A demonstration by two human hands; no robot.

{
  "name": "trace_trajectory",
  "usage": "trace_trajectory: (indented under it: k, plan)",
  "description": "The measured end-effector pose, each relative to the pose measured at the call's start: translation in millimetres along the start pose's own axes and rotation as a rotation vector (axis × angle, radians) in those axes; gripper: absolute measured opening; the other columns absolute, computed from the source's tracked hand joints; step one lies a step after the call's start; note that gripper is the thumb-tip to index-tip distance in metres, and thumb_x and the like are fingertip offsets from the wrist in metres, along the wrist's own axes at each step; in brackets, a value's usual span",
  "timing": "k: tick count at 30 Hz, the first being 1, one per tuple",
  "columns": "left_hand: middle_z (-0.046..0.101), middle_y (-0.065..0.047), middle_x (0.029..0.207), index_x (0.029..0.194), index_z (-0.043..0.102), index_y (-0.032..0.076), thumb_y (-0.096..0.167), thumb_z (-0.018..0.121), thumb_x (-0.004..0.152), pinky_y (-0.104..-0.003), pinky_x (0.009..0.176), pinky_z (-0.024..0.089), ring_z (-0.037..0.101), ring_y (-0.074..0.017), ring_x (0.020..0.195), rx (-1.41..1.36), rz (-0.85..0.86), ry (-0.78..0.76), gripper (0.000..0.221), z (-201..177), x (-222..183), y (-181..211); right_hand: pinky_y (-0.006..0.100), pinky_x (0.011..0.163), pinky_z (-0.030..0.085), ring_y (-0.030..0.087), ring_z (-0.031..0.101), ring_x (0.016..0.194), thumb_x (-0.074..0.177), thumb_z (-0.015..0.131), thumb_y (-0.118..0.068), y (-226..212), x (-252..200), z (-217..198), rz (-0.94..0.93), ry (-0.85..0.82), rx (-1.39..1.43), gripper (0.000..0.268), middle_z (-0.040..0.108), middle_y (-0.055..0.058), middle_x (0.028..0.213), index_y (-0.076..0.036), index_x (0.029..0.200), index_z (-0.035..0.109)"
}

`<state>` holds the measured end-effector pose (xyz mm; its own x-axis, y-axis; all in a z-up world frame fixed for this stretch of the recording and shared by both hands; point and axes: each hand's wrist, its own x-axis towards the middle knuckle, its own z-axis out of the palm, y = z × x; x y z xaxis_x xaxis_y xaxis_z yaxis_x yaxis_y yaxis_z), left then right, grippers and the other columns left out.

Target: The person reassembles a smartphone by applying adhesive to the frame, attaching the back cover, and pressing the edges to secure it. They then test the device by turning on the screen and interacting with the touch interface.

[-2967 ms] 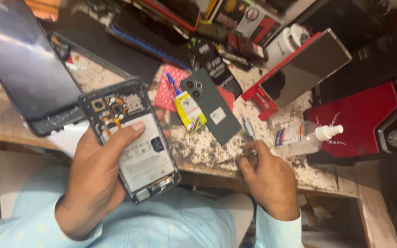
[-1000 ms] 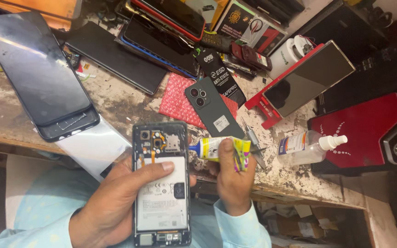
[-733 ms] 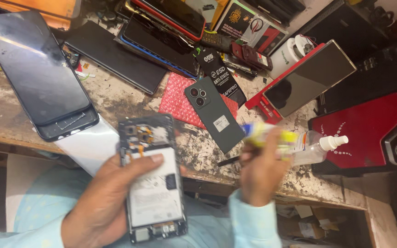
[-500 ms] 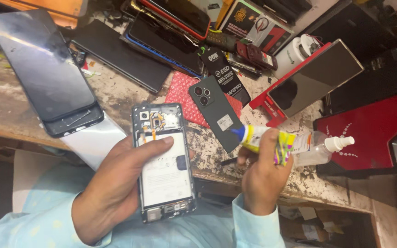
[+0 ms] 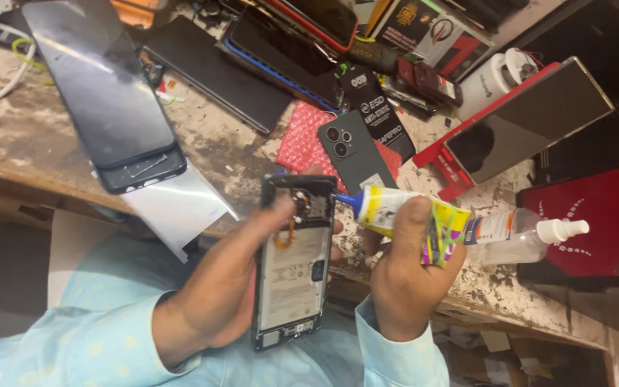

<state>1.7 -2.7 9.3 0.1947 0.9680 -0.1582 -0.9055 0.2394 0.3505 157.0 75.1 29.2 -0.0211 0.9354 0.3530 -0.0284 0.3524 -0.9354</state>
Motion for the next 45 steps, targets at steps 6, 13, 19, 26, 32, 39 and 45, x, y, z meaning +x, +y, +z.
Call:
trace_trajectory:
  k: [6,13,19,26,32,39,45]
  plan:
    - [0.066,-0.009,0.132,0.158,0.046,0.018,0.060,0.026,0.107,-0.038,0.102,0.049,0.063,-0.0198,0.112,-0.066,0.079,-0.175,0.069,1,-3,-8,0.023,0.061,0.053,0.009,0.066,0.071,0.108,0.060,-0.032,-14,-8,18,-0.069,-0.174,-0.091,0.036,0.070,0.006,0.086,0.003,0.103,0.065]
    - [0.064,-0.011,0.131,0.154,0.045,0.010,0.058,0.029,0.104,-0.039,0.103,0.048,0.062,-0.0205,0.116,-0.064,0.067,-0.121,0.071,0,-4,-8,0.022,0.066,0.055,0.007,0.066,0.075,0.113,0.059,-0.033,-21,-11,24,-0.171,-0.227,-0.161,0.038,0.069,0.005,0.087,0.003,0.103,0.065]
    - [0.063,-0.009,0.132,0.156,0.043,0.013,0.058,0.029,0.104,-0.039,0.104,0.047,0.061,-0.0200,0.117,-0.053,0.074,-0.121,0.070,5,-5,-6,0.022,0.061,0.048,0.005,0.060,0.066,0.113,0.057,-0.029,-24,-9,24,-0.265,-0.228,-0.348,0.037,0.065,0.002,0.078,0.003,0.096,0.065]
    - [0.061,-0.008,0.138,0.161,0.038,0.015,0.056,0.026,0.106,-0.038,0.107,0.045,0.058,-0.0192,0.123,-0.062,0.093,-0.184,0.070,9,-7,-1,0.022,0.058,0.043,0.005,0.056,0.067,0.113,0.058,-0.024,-25,-5,23,-0.331,-0.201,-0.389,0.034,0.062,0.002,0.078,0.004,0.096,0.065]
    - [0.060,-0.005,0.138,0.160,0.040,0.015,0.056,0.023,0.105,-0.034,0.101,0.047,0.059,-0.0139,0.116,0.020,0.102,-0.078,0.071,7,-6,2,0.022,0.056,0.035,0.003,0.048,0.064,0.112,0.059,-0.021,-23,-5,18,-0.315,-0.173,-0.430,0.031,0.056,-0.001,0.071,0.004,0.094,0.065]
    - [0.062,-0.009,0.130,0.168,0.037,0.017,0.059,0.025,0.114,-0.035,0.094,0.051,0.061,-0.0163,0.110,-0.038,0.162,-0.243,0.069,2,-8,-1,0.022,0.053,0.032,0.001,0.045,0.063,0.110,0.060,-0.020,-23,-3,17,-0.303,-0.139,-0.402,0.029,0.054,-0.003,0.071,0.003,0.092,0.063]
    - [0.068,-0.004,0.121,0.160,0.042,0.018,0.059,0.025,0.101,-0.032,0.088,0.053,0.064,-0.0142,0.100,0.035,0.093,-0.026,0.073,0,-8,-1,0.022,0.052,0.032,0.002,0.045,0.061,0.111,0.059,-0.019,-24,-1,16,-0.303,-0.148,-0.417,0.030,0.052,-0.003,0.069,0.002,0.090,0.062]
